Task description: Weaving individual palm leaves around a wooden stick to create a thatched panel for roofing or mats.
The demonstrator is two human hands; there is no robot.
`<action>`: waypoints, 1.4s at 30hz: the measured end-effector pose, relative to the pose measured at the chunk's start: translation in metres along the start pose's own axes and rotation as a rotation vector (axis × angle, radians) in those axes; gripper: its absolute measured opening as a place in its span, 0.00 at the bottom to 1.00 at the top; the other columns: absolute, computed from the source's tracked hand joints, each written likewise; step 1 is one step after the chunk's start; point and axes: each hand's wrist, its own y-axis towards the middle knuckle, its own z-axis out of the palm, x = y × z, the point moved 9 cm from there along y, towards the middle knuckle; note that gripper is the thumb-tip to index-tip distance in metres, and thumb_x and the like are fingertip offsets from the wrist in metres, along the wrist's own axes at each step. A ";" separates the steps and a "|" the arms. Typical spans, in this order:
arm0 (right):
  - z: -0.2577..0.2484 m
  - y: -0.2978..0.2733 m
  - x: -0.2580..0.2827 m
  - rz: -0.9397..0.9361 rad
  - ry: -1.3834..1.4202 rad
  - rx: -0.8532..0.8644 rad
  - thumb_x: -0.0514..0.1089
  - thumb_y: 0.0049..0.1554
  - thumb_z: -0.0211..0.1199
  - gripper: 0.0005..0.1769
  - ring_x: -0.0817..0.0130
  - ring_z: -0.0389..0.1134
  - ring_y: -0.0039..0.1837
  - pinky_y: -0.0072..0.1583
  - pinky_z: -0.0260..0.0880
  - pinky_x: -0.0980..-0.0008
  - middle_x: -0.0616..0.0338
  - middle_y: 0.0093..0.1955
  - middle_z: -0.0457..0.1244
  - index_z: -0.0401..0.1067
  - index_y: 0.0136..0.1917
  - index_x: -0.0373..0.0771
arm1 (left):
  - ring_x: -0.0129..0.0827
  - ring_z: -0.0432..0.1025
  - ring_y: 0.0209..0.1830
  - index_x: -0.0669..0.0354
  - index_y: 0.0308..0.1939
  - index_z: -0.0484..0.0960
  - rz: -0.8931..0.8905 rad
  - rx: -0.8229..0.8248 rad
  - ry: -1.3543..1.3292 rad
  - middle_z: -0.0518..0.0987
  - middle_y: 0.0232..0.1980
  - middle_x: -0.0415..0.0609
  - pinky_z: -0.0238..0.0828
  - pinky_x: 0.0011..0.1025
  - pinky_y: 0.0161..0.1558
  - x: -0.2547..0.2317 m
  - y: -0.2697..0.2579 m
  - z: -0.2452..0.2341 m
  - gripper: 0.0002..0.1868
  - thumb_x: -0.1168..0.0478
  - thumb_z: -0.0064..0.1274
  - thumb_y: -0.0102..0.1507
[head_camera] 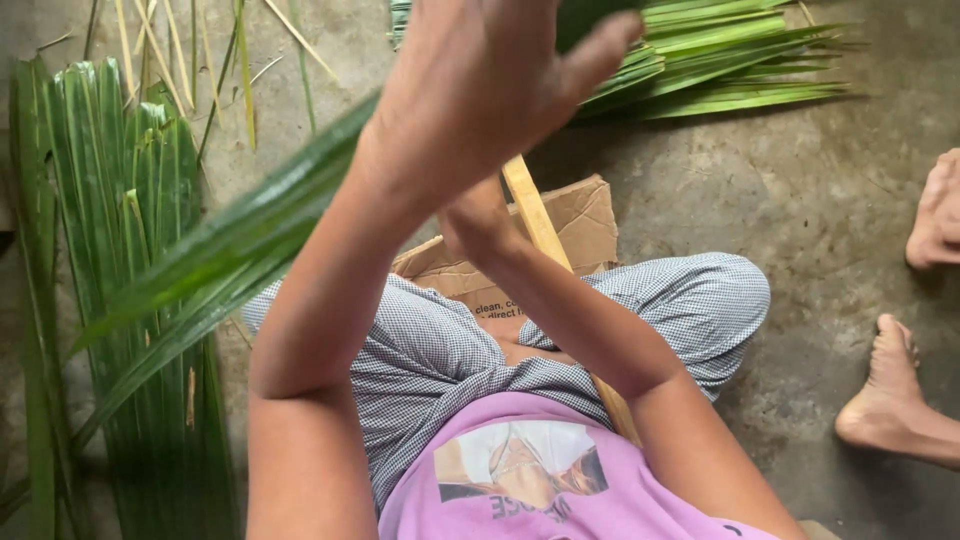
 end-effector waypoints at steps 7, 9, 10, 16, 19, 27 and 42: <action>-0.033 -0.078 0.019 0.018 0.040 -0.111 0.33 0.59 0.62 0.09 0.60 0.75 0.41 0.43 0.82 0.64 0.48 0.43 0.71 0.74 0.54 0.30 | 0.43 0.71 0.42 0.62 0.54 0.80 -0.234 0.402 -0.228 0.76 0.42 0.51 0.73 0.40 0.44 -0.014 -0.034 0.079 0.21 0.61 0.63 0.58; -0.046 -0.089 0.031 0.017 0.050 -0.127 0.33 0.59 0.63 0.09 0.60 0.75 0.41 0.44 0.82 0.64 0.48 0.43 0.71 0.73 0.54 0.30 | 0.43 0.72 0.42 0.63 0.54 0.81 -0.248 0.464 -0.235 0.77 0.43 0.51 0.74 0.40 0.44 -0.015 -0.043 0.107 0.23 0.59 0.64 0.57; -0.053 -0.095 0.036 0.023 0.058 -0.145 0.33 0.59 0.63 0.10 0.60 0.75 0.41 0.44 0.82 0.65 0.48 0.43 0.71 0.73 0.55 0.29 | 0.43 0.73 0.43 0.64 0.54 0.82 -0.269 0.524 -0.246 0.79 0.44 0.51 0.74 0.39 0.44 -0.016 -0.050 0.123 0.24 0.56 0.65 0.57; -0.106 -0.098 0.070 0.050 0.087 -0.223 0.32 0.58 0.64 0.13 0.60 0.75 0.42 0.45 0.82 0.67 0.48 0.44 0.71 0.72 0.57 0.28 | 0.42 0.70 0.46 0.57 0.55 0.79 -0.277 0.445 -0.383 0.76 0.44 0.47 0.71 0.37 0.50 -0.007 -0.069 0.184 0.25 0.57 0.66 0.55; -0.130 -0.085 0.083 0.064 0.101 -0.260 0.32 0.58 0.64 0.15 0.61 0.75 0.42 0.46 0.82 0.68 0.48 0.44 0.71 0.71 0.58 0.28 | 0.45 0.71 0.48 0.56 0.53 0.80 -0.336 0.408 -0.325 0.76 0.46 0.49 0.73 0.40 0.50 0.010 -0.072 0.216 0.24 0.56 0.67 0.55; -0.168 -0.077 0.094 0.119 0.184 -0.290 0.29 0.58 0.62 0.15 0.50 0.75 0.49 0.54 0.82 0.56 0.40 0.51 0.70 0.70 0.59 0.23 | 0.42 0.75 0.49 0.56 0.52 0.81 -0.428 0.403 -0.320 0.80 0.47 0.48 0.73 0.40 0.51 0.054 -0.063 0.236 0.24 0.53 0.68 0.56; -0.237 -0.065 0.069 0.098 0.176 -0.567 0.37 0.59 0.66 0.07 0.60 0.74 0.42 0.44 0.81 0.63 0.48 0.43 0.71 0.77 0.47 0.28 | 0.52 0.71 0.58 0.64 0.54 0.81 -0.344 0.503 -0.291 0.74 0.60 0.60 0.69 0.44 0.58 0.060 -0.111 0.243 0.17 0.57 0.51 0.66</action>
